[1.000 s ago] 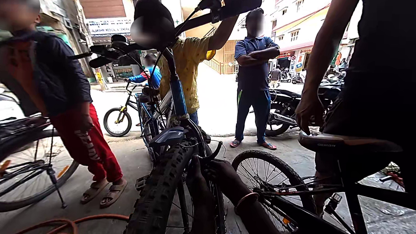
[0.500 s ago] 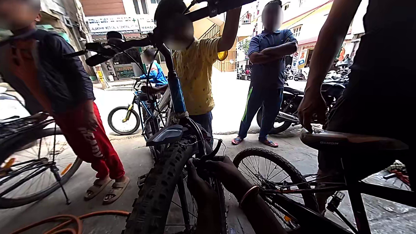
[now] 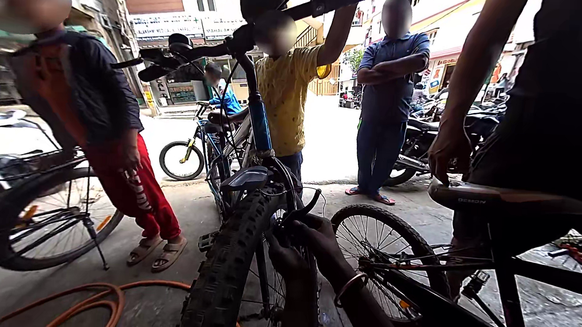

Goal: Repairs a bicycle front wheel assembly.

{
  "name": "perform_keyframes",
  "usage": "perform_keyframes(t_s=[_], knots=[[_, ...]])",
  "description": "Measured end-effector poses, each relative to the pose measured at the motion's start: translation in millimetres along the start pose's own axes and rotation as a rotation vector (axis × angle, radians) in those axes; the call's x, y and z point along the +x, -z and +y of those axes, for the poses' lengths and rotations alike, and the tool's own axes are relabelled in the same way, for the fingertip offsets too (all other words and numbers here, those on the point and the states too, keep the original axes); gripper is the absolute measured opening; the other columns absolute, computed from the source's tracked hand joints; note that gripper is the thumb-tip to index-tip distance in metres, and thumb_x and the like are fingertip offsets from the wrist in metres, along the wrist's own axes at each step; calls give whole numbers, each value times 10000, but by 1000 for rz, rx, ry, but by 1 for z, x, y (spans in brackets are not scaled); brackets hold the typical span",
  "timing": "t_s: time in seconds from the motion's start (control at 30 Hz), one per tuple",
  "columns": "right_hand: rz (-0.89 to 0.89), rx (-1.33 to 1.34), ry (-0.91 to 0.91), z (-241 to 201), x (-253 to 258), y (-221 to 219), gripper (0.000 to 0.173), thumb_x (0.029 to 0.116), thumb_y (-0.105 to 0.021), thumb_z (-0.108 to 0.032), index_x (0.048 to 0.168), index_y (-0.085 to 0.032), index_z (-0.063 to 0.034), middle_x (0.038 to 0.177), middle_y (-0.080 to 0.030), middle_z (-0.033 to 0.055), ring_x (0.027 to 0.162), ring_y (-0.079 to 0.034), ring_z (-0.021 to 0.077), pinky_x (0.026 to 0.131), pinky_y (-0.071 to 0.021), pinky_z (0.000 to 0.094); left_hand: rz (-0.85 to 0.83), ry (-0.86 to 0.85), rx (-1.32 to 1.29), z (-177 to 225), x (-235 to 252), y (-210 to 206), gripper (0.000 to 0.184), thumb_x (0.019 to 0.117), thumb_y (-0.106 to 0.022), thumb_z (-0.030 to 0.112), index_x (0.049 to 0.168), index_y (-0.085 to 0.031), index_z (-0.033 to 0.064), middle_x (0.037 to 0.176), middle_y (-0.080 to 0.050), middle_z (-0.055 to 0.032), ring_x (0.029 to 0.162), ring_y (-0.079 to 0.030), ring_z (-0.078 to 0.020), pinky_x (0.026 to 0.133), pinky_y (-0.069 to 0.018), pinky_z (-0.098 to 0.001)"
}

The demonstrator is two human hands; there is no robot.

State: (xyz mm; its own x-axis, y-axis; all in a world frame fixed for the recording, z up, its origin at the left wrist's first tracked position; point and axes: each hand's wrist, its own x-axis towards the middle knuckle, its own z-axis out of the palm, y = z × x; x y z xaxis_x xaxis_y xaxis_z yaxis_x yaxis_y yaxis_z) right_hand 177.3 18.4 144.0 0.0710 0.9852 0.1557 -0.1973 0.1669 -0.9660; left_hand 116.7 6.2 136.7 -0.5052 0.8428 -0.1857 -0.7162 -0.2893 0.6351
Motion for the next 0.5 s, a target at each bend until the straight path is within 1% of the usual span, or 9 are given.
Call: perform_keyframes(t_s=[0.03, 0.1, 0.13, 0.27, 0.3, 0.37, 0.43, 0.47, 0.5], knots=[[24, 4, 4, 3, -3, 0, 141, 1013, -606, -65, 986, -706, 30, 786, -709, 125, 664, -688, 184, 647, -600, 321, -4, -7, -15, -1, -1, 2, 447, 1143, -239, 211, 1329, -489, -110, 1298, -520, -278, 1101, -587, -257, 940, -503, -349], [87, 30, -3, 8, -12, 2, 173, 1040, -553, -78, 1025, -688, 31, 802, -695, 116, 674, -670, 177, 633, -573, 308, -32, -12, -93, -11, 1, 10, 433, 1135, -249, 203, 1330, -486, -102, 1307, -527, -269, 1119, -596, -249, 945, -504, -331], [113, 46, -15, 10, -18, 5, 184, 1054, -518, -74, 1028, -666, 30, 805, -688, 113, 683, -671, 177, 627, -571, 306, -41, -10, -143, -13, -1, 13, 426, 1130, -258, 191, 1319, -490, -113, 1310, -534, -279, 1136, -600, -260, 970, -507, -341], [153, 65, -79, 21, -44, 21, 213, 1050, -444, -44, 1014, -637, 39, 812, -683, 116, 668, -668, 188, 592, -567, 320, -73, 54, -285, -10, -14, 27, 437, 1118, -238, 156, 1424, -440, -82, 1464, -516, -257, 1318, -570, -283, 1080, -485, -368], [160, 56, -88, 25, -51, 26, 218, 1045, -431, -40, 1007, -633, 34, 809, -685, 111, 657, -662, 184, 573, -556, 310, -60, 70, -292, -6, -21, 28, 432, 1119, -234, 154, 1429, -428, -75, 1449, -523, -263, 1294, -586, -291, 1065, -494, -377], [188, 32, -104, 35, -65, 35, 215, 1041, -418, -30, 1004, -620, 33, 782, -678, 100, 617, -644, 165, 533, -533, 282, -26, 94, -260, -2, -32, 33, 410, 1120, -262, 159, 1420, -438, -58, 1339, -567, -262, 1143, -650, -294, 957, -548, -391], [223, 13, -133, 43, -79, 43, 209, 1039, -415, -20, 1010, -613, 40, 757, -670, 98, 592, -634, 158, 517, -528, 274, -23, 86, -233, -8, -37, 44, 378, 1110, -293, 137, 1373, -453, -83, 1236, -594, -257, 1014, -683, -285, 867, -586, -386], [239, 6, -142, 46, -88, 45, 212, 1039, -411, -15, 1004, -612, 41, 747, -669, 95, 580, -629, 152, 505, -524, 266, -22, 81, -220, -9, -42, 50, 365, 1117, -309, 127, 1345, -474, -106, 1220, -611, -268, 997, -699, -289, 864, -597, -383], [248, -4, -151, 50, -97, 48, 214, 1034, -404, -13, 1001, -609, 37, 747, -667, 92, 575, -623, 147, 500, -518, 260, -36, 97, -205, -7, -49, 55, 365, 1122, -307, 120, 1356, -472, -106, 1241, -617, -264, 1013, -699, -278, 885, -589, -366]])
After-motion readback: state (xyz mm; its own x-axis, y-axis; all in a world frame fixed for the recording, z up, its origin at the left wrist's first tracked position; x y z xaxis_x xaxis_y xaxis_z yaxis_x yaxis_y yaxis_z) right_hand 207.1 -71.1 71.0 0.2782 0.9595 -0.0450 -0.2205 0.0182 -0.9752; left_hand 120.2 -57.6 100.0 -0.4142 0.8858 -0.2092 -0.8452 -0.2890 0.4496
